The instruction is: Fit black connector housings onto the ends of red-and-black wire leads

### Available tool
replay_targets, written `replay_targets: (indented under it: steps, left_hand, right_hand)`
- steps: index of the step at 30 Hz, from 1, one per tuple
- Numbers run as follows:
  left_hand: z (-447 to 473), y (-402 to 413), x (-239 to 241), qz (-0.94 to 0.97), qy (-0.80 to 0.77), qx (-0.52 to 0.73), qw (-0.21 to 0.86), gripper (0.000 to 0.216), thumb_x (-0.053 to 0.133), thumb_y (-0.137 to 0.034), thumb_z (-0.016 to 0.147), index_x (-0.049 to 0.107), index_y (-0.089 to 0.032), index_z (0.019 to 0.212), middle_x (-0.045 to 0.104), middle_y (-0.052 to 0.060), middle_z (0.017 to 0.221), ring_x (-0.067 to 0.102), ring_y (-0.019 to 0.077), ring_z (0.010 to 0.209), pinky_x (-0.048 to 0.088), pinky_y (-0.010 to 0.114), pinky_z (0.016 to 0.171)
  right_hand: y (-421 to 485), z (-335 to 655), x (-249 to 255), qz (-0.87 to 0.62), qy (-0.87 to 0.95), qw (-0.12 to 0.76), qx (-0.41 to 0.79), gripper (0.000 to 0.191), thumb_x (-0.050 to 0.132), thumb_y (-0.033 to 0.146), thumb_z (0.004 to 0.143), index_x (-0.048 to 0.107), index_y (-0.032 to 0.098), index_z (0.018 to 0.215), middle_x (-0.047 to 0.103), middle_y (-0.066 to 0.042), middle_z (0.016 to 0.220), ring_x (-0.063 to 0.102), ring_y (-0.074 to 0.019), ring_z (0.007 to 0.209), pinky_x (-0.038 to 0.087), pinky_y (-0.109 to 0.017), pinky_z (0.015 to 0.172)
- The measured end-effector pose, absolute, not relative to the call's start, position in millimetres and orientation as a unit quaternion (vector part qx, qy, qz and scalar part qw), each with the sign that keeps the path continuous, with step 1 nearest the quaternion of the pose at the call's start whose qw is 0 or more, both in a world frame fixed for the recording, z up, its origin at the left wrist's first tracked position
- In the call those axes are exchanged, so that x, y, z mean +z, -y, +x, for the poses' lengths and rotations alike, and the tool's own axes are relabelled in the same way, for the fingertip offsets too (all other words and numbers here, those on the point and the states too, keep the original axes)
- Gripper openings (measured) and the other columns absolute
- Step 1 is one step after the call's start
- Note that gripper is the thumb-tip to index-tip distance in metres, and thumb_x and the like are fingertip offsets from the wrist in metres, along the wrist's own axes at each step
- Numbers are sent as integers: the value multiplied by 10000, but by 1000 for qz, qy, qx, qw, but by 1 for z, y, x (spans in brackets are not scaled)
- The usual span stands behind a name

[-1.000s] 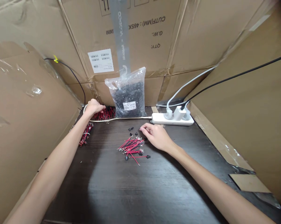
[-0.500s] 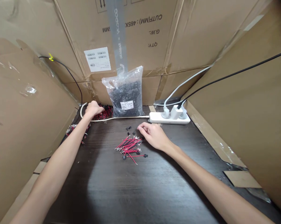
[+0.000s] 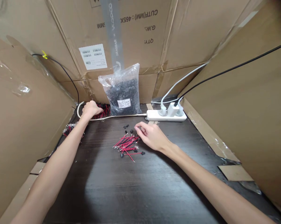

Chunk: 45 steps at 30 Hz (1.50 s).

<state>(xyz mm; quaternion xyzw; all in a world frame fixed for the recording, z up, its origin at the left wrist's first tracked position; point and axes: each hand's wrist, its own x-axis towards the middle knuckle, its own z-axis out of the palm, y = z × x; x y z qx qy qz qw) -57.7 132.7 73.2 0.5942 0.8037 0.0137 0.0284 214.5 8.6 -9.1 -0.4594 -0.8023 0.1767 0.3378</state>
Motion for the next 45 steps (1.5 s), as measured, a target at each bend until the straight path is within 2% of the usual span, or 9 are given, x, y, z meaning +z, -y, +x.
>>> replay_targets:
  steps: [3, 7, 15, 18, 22, 25, 31, 38, 45]
  left_hand:
    - [-52, -124, 82, 591, -806, 20, 18, 458, 766, -360, 625, 730, -85, 989, 710, 239, 1056, 671, 385, 1020, 537, 412, 806]
    - [-31, -100, 89, 601, -789, 127, -11, 263, 678, -377, 741, 750, -165, 879, 723, 184, 967, 668, 360, 983, 513, 433, 831]
    - [4, -59, 78, 791, -596, 107, 90, 102, 669, -237, 743, 719, -178, 678, 679, 65, 664, 608, 200, 644, 441, 331, 669]
    - [3, -57, 69, 823, -539, 107, 146, 98, 685, -245, 764, 745, -176, 799, 701, 45, 709, 615, 181, 643, 439, 313, 655]
    - [1, -53, 46, 853, -481, 127, 157, 230, 706, -233, 797, 749, -155, 1009, 728, 81, 920, 621, 174, 695, 467, 318, 693]
    - [-1, -52, 31, 857, -464, 151, 164, 202, 743, -234, 786, 765, -157, 971, 719, 72, 901, 602, 156, 660, 480, 319, 699]
    - [-9, -51, 18, 856, -435, 215, 176, 77, 726, -194, 799, 761, -170, 862, 694, 42, 837, 602, 122, 639, 490, 275, 654]
    - [-15, -26, 15, 814, -435, 356, 146, 101, 666, -188, 806, 734, -155, 872, 677, 30, 732, 578, 121, 604, 473, 248, 566]
    - [-5, -5, 13, 775, -451, 393, 203, 164, 622, -251, 859, 777, -204, 886, 682, 42, 790, 561, 124, 604, 483, 271, 609]
  right_hand:
    - [-9, 214, -10, -463, 805, 324, 182, 229, 438, 273, 944, 640, 166, 935, 485, 29, 544, 443, -129, 495, 315, -273, 571]
    - [-8, 213, -10, -459, 810, 312, 190, 240, 427, 276, 946, 640, 164, 947, 500, 18, 559, 462, -135, 503, 331, -276, 583]
    - [-6, 213, -10, -456, 808, 312, 204, 261, 422, 294, 949, 644, 159, 959, 484, 23, 536, 446, -131, 480, 322, -273, 566]
    - [-7, 213, -10, -458, 805, 315, 207, 261, 428, 299, 948, 648, 158, 956, 475, 29, 531, 435, -128, 479, 322, -273, 569]
    - [-8, 214, -10, -471, 787, 337, 211, 258, 441, 303, 938, 656, 161, 954, 490, 29, 544, 446, -127, 500, 320, -268, 572]
    - [-10, 215, -9, -475, 768, 362, 229, 212, 463, 278, 904, 643, 167, 886, 510, 30, 551, 457, -120, 508, 327, -260, 575]
    - [-12, 217, -6, -456, 758, 376, 275, 71, 496, 179, 772, 533, 188, 711, 416, 74, 486, 378, -93, 462, 320, -250, 562]
    - [-10, 219, -5, -440, 780, 344, 282, 112, 530, 258, 815, 566, 183, 740, 380, 85, 477, 347, -87, 447, 308, -254, 538]
    - [-9, 222, -2, -415, 801, 321, 288, 61, 543, 186, 732, 512, 196, 681, 403, 60, 563, 358, -94, 513, 283, -249, 536]
